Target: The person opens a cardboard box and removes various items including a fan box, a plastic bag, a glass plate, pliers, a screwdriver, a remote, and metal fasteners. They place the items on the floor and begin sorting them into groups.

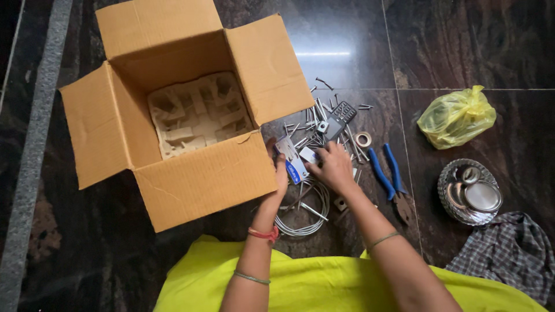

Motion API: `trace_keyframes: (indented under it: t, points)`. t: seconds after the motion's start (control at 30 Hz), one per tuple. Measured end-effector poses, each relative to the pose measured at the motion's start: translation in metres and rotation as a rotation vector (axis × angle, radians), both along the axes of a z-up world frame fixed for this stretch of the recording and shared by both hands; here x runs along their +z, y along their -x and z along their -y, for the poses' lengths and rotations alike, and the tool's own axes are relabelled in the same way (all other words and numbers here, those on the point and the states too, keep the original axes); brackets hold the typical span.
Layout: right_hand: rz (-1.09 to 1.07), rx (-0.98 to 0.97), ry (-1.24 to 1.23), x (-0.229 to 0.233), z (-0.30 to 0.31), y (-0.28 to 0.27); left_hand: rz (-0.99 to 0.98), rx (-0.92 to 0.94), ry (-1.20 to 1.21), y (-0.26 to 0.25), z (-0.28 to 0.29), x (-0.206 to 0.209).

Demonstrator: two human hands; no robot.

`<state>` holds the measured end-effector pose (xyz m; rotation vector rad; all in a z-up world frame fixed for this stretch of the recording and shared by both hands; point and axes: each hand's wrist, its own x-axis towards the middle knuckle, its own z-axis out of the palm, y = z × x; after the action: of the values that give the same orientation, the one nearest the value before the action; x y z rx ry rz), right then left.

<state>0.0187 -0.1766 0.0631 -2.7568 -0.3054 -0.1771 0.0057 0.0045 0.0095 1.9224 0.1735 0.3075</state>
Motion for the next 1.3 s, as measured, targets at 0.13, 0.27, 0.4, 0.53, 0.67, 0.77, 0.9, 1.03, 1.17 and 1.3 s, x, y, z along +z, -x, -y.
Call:
trace_keyframes:
  t: [0.13, 0.27, 0.4, 0.53, 0.67, 0.77, 0.9, 1.03, 1.17, 1.3]
  points:
    - [0.019, -0.047, -0.034, -0.008, -0.005, -0.001, 0.014, 0.012, -0.072, 0.001, -0.002, 0.003]
    - [0.012, -0.075, -0.165, -0.011, 0.006, -0.003, 0.011, 0.011, -0.008, 0.003, -0.004, -0.002]
    - [-0.187, -0.153, -0.43, 0.009, 0.021, -0.001, 0.067, 0.028, -0.159, 0.004, -0.002, -0.009]
    - [-0.484, -0.236, -0.652, 0.052, 0.049, 0.026, -0.133, -0.099, 0.366, 0.006, 0.017, -0.005]
    - [-0.492, -0.238, -0.741, 0.091, 0.075, 0.067, -0.257, -0.224, 0.495, 0.029, 0.044, 0.014]
    - [-0.411, -0.303, -0.766, 0.105, 0.083, 0.096, -0.324, -0.309, 0.603, 0.045, 0.069, 0.032]
    - [-0.162, -0.242, -0.484, 0.107, 0.079, 0.102, -0.411, -0.379, 0.781, 0.064, 0.097, 0.042]
    - [-0.108, -0.129, -0.338, 0.115, 0.068, 0.105, -0.364, -0.369, 0.748, 0.072, 0.102, 0.044]
    - [-0.181, -0.132, -0.176, 0.124, 0.058, 0.108, -0.371, -0.346, 0.848, 0.071, 0.099, 0.044]
    - [-0.093, -0.053, -0.173, 0.124, 0.06, 0.11, -0.372, -0.361, 0.886, 0.07, 0.101, 0.041]
